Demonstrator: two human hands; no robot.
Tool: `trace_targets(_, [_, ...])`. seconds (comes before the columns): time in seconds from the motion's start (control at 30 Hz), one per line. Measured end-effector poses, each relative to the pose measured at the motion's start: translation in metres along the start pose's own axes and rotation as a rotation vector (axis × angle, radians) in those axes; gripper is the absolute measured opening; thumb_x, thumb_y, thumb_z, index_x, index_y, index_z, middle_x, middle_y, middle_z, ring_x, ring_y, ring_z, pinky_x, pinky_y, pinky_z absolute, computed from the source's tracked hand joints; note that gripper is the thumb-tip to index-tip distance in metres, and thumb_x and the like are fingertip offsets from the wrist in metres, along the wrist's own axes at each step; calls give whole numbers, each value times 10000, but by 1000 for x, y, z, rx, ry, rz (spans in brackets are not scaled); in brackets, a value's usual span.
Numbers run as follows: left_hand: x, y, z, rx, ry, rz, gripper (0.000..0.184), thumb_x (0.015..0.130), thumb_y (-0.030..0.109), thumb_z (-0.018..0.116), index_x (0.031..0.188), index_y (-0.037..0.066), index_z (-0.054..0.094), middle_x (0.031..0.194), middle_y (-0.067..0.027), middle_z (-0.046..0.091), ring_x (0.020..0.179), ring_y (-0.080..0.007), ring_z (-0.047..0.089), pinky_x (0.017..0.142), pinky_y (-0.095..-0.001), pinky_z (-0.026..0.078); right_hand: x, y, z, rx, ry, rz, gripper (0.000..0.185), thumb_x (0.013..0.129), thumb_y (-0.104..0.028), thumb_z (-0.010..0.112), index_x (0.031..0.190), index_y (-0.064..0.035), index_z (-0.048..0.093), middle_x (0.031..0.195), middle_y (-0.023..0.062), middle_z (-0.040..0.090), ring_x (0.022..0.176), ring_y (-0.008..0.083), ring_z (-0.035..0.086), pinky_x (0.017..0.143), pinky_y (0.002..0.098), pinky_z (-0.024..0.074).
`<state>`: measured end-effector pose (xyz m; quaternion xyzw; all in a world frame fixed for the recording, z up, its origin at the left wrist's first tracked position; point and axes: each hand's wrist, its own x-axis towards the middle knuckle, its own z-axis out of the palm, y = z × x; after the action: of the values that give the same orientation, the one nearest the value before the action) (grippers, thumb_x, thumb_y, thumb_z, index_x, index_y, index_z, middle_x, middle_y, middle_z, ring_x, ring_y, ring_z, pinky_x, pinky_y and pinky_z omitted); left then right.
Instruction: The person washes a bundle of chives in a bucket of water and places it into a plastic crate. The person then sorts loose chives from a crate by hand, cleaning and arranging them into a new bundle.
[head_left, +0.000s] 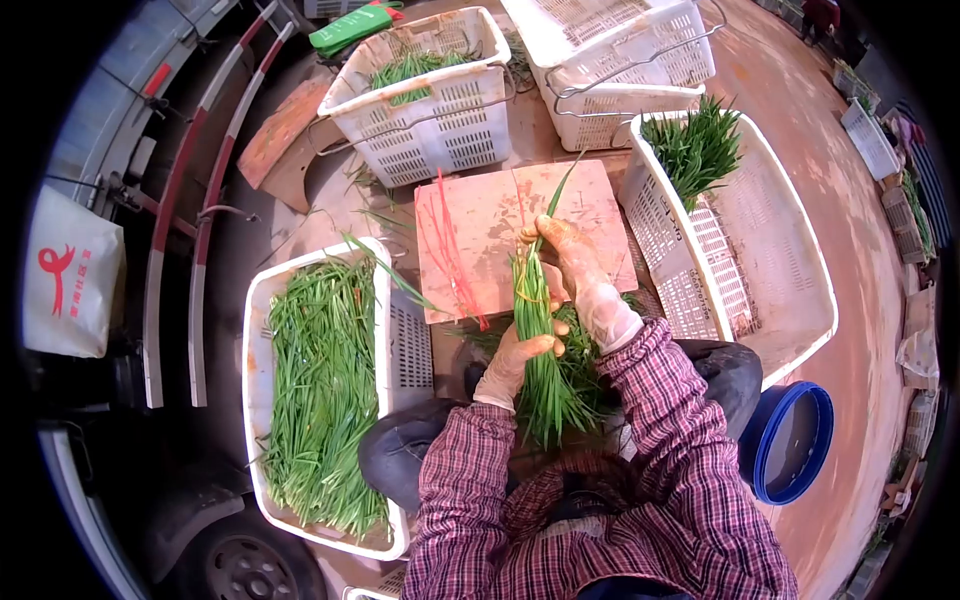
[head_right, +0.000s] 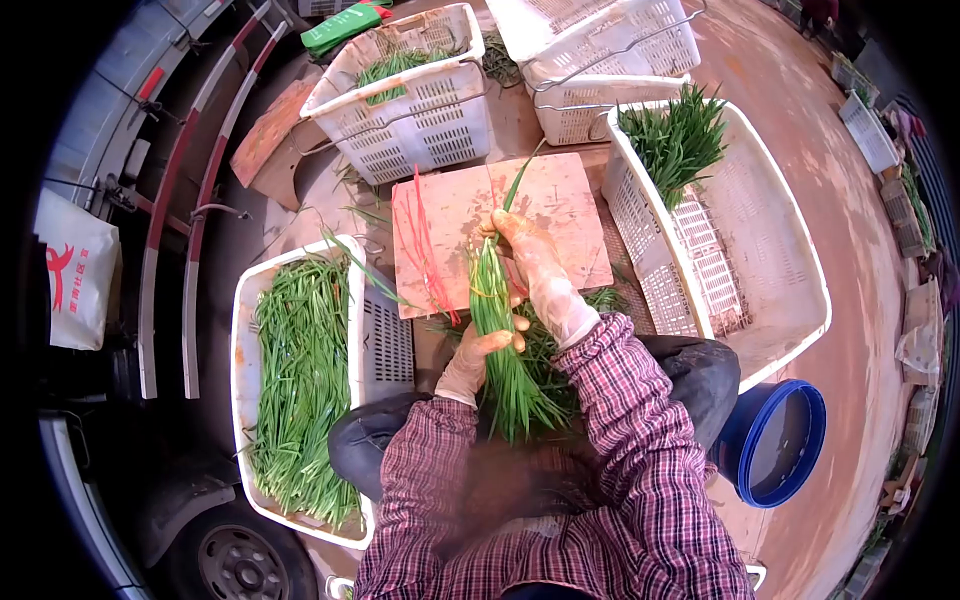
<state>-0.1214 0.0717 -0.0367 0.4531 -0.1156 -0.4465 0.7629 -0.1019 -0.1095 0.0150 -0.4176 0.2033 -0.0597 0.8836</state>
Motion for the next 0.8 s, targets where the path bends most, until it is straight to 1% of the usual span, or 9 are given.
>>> trace_targets(0.13, [-3, -14, -17, -134, -21, -28, 753, 782, 201, 742, 1441, -33, 463, 1087, -96, 683, 867, -197, 647, 799, -354, 536, 16, -23, -27, -37, 139, -214, 355, 994, -344, 635, 1125, -15, 660, 1059, 117, 711, 1011, 211, 667, 936, 363, 519])
trace_targets(0.2, [-6, -16, -19, -217, -13, -36, 796, 781, 205, 745, 1470, -36, 426, 1134, -109, 678, 888, -204, 641, 813, -362, 547, 17, -42, -53, -217, 49, -153, 375, 1006, -365, 601, 1054, -5, 697, 1019, 105, 719, 1007, 202, 672, 936, 358, 515])
trace_targets(0.3, [-5, -15, -21, -378, -97, -47, 839, 780, 207, 755, 1494, -34, 387, 1233, -149, 664, 936, -232, 656, 866, -383, 569, -16, -70, -64, -634, -144, -55, 395, 981, -378, 623, 1088, -9, 714, 1040, 112, 728, 1029, 216, 674, 940, 362, 510])
trace_targets(0.37, [-7, -13, -16, -399, -124, -58, 848, 777, 215, 761, 1496, -31, 385, 1245, -153, 662, 957, -242, 664, 865, -384, 573, -46, -84, -49, -1452, -316, 366, 560, 923, -489, 666, 1228, -19, 684, 1160, 158, 714, 1141, 263, 644, 983, 370, 474])
trace_targets(0.4, [-7, -12, -13, -415, -151, -75, 856, 775, 224, 767, 1498, -27, 383, 1257, -157, 659, 977, -252, 672, 864, -384, 577, -55, -92, -36, -1632, -344, 442, 678, 886, -588, 664, 1300, -51, 655, 1230, 197, 684, 1197, 313, 616, 1030, 393, 447])
trace_targets(0.47, [-9, -11, -9, -410, -176, -102, 870, 771, 233, 775, 1503, -19, 378, 1262, -162, 657, 982, -261, 679, 872, -389, 577, -49, -84, -43, -1541, -228, 236, 703, 916, -626, 600, 1309, -44, 645, 1260, 199, 672, 1197, 317, 615, 1026, 394, 448])
trace_targets(0.57, [-15, -9, -3, -359, -197, -201, 923, 758, 262, 801, 1523, 7, 353, 1274, -176, 652, 1011, -277, 694, 902, -396, 576, -18, -96, -29, -1216, -395, -98, 731, 969, -650, 479, 1317, -23, 620, 1311, 195, 644, 1229, 327, 592, 1043, 380, 429])
trace_targets(0.7, [-9, -14, -5, -358, -210, -240, 931, 765, 272, 807, 1528, 11, 343, 1281, -177, 648, 1043, -277, 693, 917, -390, 573, 11, -81, 10, -966, -333, -169, 717, 949, -622, 562, 1314, -8, 625, 1285, 202, 654, 1217, 310, 596, 1030, 374, 443])
trace_targets(0.8, [-3, -14, -10, -318, -140, -228, 921, 775, 286, 808, 1526, 16, 347, 1288, -170, 644, 1077, -263, 686, 933, -387, 570, 10, -41, 20, -1372, -586, -24, 756, 961, -658, 493, 1351, -18, 593, 1312, 212, 633, 1240, 338, 578, 1060, 383, 423])
